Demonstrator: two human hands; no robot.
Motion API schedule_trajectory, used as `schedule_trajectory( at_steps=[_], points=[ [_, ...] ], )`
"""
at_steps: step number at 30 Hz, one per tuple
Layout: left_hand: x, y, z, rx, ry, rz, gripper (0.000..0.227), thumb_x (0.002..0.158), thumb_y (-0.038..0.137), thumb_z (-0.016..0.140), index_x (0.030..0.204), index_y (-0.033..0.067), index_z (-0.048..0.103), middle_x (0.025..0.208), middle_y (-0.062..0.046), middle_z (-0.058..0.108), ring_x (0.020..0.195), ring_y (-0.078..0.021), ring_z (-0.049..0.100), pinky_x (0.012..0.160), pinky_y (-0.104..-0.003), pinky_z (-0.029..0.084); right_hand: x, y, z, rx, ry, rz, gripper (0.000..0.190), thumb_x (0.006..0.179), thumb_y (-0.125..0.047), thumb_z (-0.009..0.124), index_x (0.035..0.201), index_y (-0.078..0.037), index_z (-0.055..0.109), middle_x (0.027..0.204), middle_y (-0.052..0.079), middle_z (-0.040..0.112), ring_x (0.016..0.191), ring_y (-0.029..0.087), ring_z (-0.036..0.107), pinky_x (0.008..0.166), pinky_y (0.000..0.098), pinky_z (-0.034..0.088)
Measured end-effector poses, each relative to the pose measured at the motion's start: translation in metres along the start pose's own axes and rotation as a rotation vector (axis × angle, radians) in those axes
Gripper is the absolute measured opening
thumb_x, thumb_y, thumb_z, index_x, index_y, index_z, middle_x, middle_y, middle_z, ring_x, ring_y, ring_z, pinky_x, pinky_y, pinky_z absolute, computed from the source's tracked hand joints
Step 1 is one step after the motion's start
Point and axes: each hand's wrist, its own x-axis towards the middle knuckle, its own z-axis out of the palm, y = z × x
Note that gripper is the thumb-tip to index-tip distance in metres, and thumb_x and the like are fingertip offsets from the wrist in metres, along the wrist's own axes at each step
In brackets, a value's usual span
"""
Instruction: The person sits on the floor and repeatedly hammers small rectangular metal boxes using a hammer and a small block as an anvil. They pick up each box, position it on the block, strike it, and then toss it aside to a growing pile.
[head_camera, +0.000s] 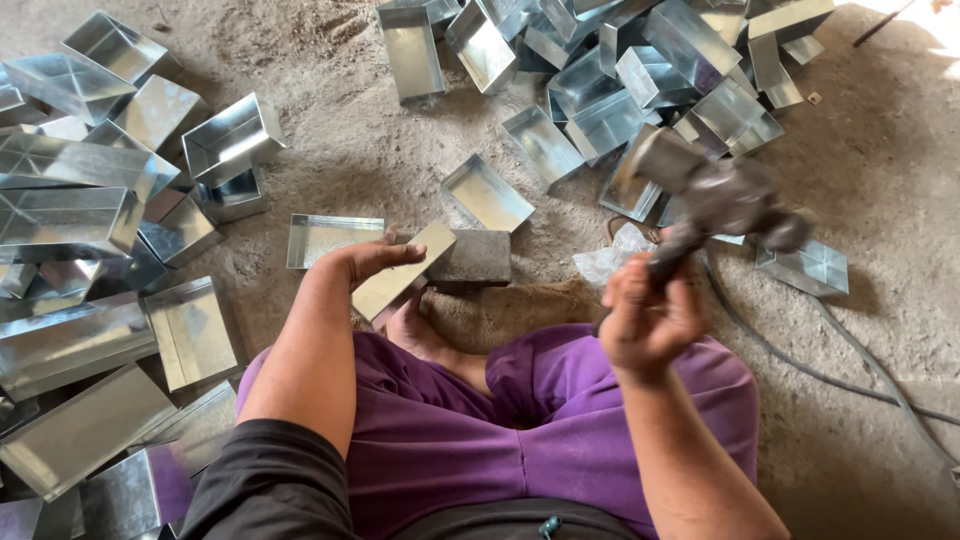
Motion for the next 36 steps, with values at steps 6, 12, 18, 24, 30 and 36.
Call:
schedule_trajectory(
  at_steps=[6,12,18,24,30,36],
  points=[
    [0.013,-0.004,0.005,0.177,0.032,0.005,0.14,0.06,0.079,0.07,0.167,0.0213,0.0,0.167,-0.023,0.024,0.154,-0.0371,0.029,0.119,-0.056,0.034,-0.051,0.047,0.035,-0.332,-0.456,0.139,0.029,0.102,-0.015,0.066,0.123,0.004,0.069,0.082,0.01,0.073,0.056,0.01,0.063,0.044,0.0251,0.05],
    [-0.007,0.018,0.015,0.355,0.133,0.236,0.149,0.056,0.079,0.077,0.166,0.0181,-0.003,0.161,-0.023,0.038,0.148,-0.0381,0.041,0.121,-0.048,0.034,-0.058,0.079,0.018,-0.444,-0.455,0.584,0.042,0.094,-0.022,0.074,0.127,0.003,0.065,0.088,0.009,0.074,0.052,0.012,0.063,0.046,0.0291,0.051],
    [-0.043,0.057,0.062,1.009,0.371,0.143,0.141,0.061,0.082,0.076,0.168,0.0283,0.002,0.165,-0.014,0.034,0.153,-0.0358,0.032,0.126,-0.053,0.024,-0.06,0.096,0.005,-0.016,-0.162,1.167,0.017,0.096,-0.015,0.068,0.107,-0.001,0.07,0.066,0.003,0.056,0.045,0.012,0.047,0.037,0.0299,0.035],
    [-0.042,0.076,0.082,1.043,0.377,0.089,0.127,0.075,0.086,0.059,0.165,0.0272,-0.007,0.173,-0.007,-0.002,0.156,-0.0384,0.003,0.122,-0.063,-0.005,-0.059,0.105,0.006,0.154,-0.044,1.375,0.011,0.097,-0.012,0.065,0.093,-0.002,0.064,0.067,0.004,0.054,0.045,0.012,0.048,0.038,0.0287,0.037],
    [-0.042,0.074,0.107,0.695,0.634,0.055,0.093,0.1,0.06,0.048,0.164,0.0161,-0.004,0.172,-0.016,-0.012,0.157,-0.0384,-0.016,0.118,-0.062,-0.014,-0.065,0.113,0.007,0.166,-0.03,1.428,0.008,0.096,-0.011,0.065,0.094,-0.004,0.063,0.068,0.004,0.054,0.046,0.012,0.049,0.039,0.0284,0.037],
    [-0.062,0.081,0.081,1.274,0.473,0.028,0.111,0.084,0.012,0.059,0.163,0.0329,-0.016,0.168,-0.001,-0.028,0.152,-0.0288,-0.028,0.113,-0.063,-0.022,-0.063,0.104,0.006,0.152,-0.069,1.397,0.01,0.097,-0.011,0.065,0.095,-0.001,0.064,0.069,0.005,0.055,0.046,0.012,0.05,0.039,0.0284,0.038]
  ],
)
